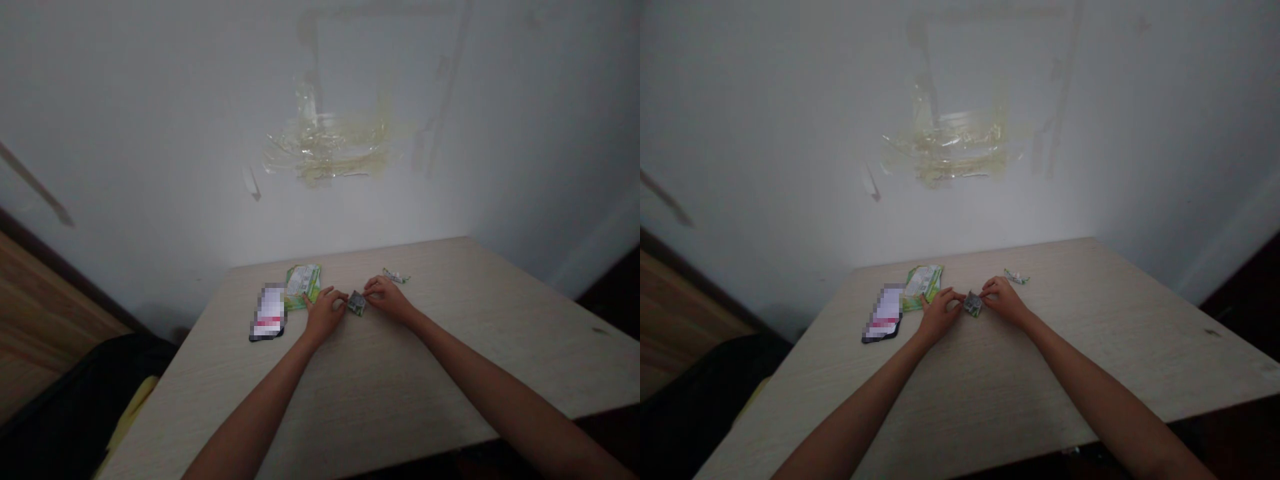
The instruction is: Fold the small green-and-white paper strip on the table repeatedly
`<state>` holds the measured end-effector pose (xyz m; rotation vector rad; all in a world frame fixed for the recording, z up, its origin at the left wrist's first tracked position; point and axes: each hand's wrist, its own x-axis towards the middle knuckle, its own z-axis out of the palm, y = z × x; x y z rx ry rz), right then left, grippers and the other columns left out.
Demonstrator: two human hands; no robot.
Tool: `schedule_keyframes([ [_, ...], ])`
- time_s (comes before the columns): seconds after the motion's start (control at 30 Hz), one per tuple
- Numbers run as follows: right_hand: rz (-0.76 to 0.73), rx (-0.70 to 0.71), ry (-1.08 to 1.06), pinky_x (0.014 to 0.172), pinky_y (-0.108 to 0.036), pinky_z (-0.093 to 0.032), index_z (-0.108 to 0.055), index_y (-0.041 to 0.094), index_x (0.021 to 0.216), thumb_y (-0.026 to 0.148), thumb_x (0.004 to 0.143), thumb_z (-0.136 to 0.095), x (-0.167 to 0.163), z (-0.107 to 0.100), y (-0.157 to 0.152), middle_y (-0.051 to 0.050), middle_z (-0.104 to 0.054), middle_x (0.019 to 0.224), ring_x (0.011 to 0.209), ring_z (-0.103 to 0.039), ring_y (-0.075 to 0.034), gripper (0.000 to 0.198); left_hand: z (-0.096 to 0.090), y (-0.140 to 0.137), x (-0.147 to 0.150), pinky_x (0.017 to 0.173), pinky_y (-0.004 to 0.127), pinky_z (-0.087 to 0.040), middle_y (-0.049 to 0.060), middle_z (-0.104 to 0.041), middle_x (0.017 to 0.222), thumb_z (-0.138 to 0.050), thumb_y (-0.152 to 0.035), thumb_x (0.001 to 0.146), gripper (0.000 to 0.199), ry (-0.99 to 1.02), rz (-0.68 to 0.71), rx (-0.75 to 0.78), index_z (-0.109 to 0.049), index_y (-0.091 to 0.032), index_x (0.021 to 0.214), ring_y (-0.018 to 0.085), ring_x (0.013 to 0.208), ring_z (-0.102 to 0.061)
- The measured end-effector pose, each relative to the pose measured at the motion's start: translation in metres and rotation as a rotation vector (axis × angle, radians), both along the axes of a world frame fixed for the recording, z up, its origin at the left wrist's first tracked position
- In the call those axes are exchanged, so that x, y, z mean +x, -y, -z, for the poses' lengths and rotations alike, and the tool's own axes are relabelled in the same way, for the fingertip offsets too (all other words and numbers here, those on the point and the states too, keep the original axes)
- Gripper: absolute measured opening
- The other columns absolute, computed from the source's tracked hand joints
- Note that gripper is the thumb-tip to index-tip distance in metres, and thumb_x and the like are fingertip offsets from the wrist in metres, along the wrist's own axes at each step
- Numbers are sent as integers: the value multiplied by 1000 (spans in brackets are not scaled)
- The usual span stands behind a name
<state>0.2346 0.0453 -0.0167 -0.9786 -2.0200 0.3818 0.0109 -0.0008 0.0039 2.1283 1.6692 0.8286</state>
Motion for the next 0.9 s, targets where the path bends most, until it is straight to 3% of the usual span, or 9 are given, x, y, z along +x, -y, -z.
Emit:
schedule_keyframes([
  [0.5, -51, 15, 107, 91, -40, -46, -79, 28, 84, 21, 77, -73, 5, 2, 1, -6, -68, 93, 95, -61, -23, 12, 5, -2, -7, 106, 77, 15, -4, -71, 120, -59, -23, 87, 19, -39, 2, 51, -71, -36, 96, 29, 138, -42],
  [0.67, -46, 25, 132, 91, -39, -46, -79, 27, 85, 20, 77, -73, 6, 5, 2, -6, -67, 95, 95, -60, -22, 12, 2, 0, -7, 104, 77, 18, -6, -70, 122, -64, -33, 86, 9, -70, 2, 35, -70, -35, 92, 30, 138, -41],
  [0.9, -9, -3, 111, 91, -39, -46, -78, 23, 81, 28, 81, -72, 0, 7, 4, -7, -66, 93, 96, -59, -23, 7, 1, 1, -4, 105, 76, 18, -5, -69, 125, -63, -42, 87, 12, -113, -1, 36, -70, -34, 92, 30, 139, -39],
])
